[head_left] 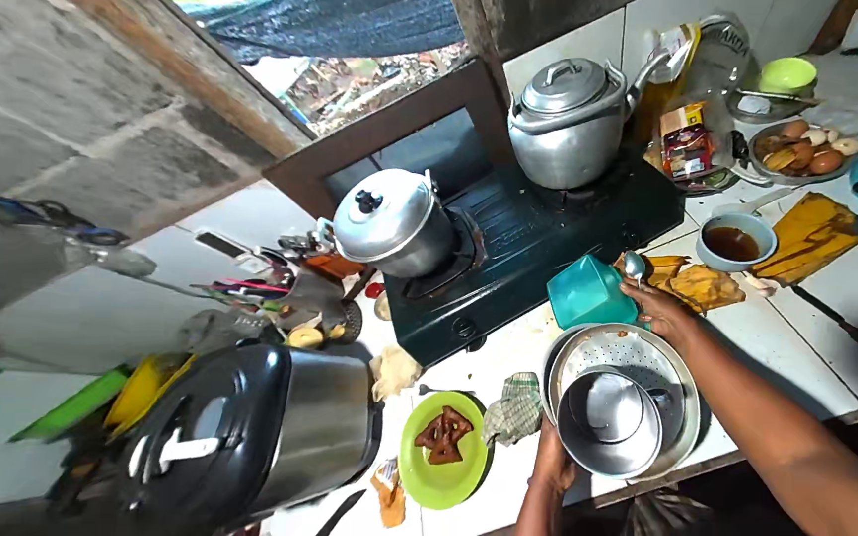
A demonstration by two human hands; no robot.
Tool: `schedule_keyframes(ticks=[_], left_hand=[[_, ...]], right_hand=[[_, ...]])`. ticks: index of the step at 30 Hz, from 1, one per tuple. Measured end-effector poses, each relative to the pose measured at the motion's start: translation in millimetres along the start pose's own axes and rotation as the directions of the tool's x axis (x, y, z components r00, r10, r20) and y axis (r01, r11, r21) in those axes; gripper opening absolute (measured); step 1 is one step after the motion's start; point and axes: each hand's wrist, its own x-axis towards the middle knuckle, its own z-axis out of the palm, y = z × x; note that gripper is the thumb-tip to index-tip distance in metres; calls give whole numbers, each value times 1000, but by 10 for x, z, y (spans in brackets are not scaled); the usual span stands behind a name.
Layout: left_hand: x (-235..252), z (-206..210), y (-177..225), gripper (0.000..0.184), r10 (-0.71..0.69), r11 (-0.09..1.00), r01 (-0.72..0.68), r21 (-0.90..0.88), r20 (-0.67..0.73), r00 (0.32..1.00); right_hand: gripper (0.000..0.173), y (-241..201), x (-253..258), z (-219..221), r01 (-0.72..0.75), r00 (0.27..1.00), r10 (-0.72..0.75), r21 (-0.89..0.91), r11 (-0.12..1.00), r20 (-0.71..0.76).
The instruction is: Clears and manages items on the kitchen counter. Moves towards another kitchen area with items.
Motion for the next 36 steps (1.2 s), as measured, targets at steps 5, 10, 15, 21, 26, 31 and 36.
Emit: schedule_keyframes(ticks=[5,10,15,21,26,31,36], left_hand=[[-269,25,-42,50,-20,996,12,-89,-82,996],[-801,-113,-81,56,-83,993,68,-97,-159,984],[-1382,-592,-183,46,-51,998,46,-33,-203,978],[-2038,-1076,-346,47,-52,986,-10,-164,-369,928],[-2426,-1605,-563,56,19,880,-191,-435,-368,930],[-3004,-2256,-763,51,-13,810,-322,-490,-563,826],[-3754,-2860,-1034,39,-133,751,-452,-481,-781,610]], right_hand=[[43,-265,-126,128,-73,994,55,189,979,98],[44,-550,-523,-191,112,991,-128,281,953,39],[36,-676,-1132,-865,400,910,-415,253,881,5],[25,-489,-2142,-640,568,786,-585,138,811,199],[31,-106,-2519,326,608,639,-571,117,785,515],[32,248,-2966,1449,543,484,-463,161,824,743],[28,624,-3519,2505,481,426,-311,79,873,849]])
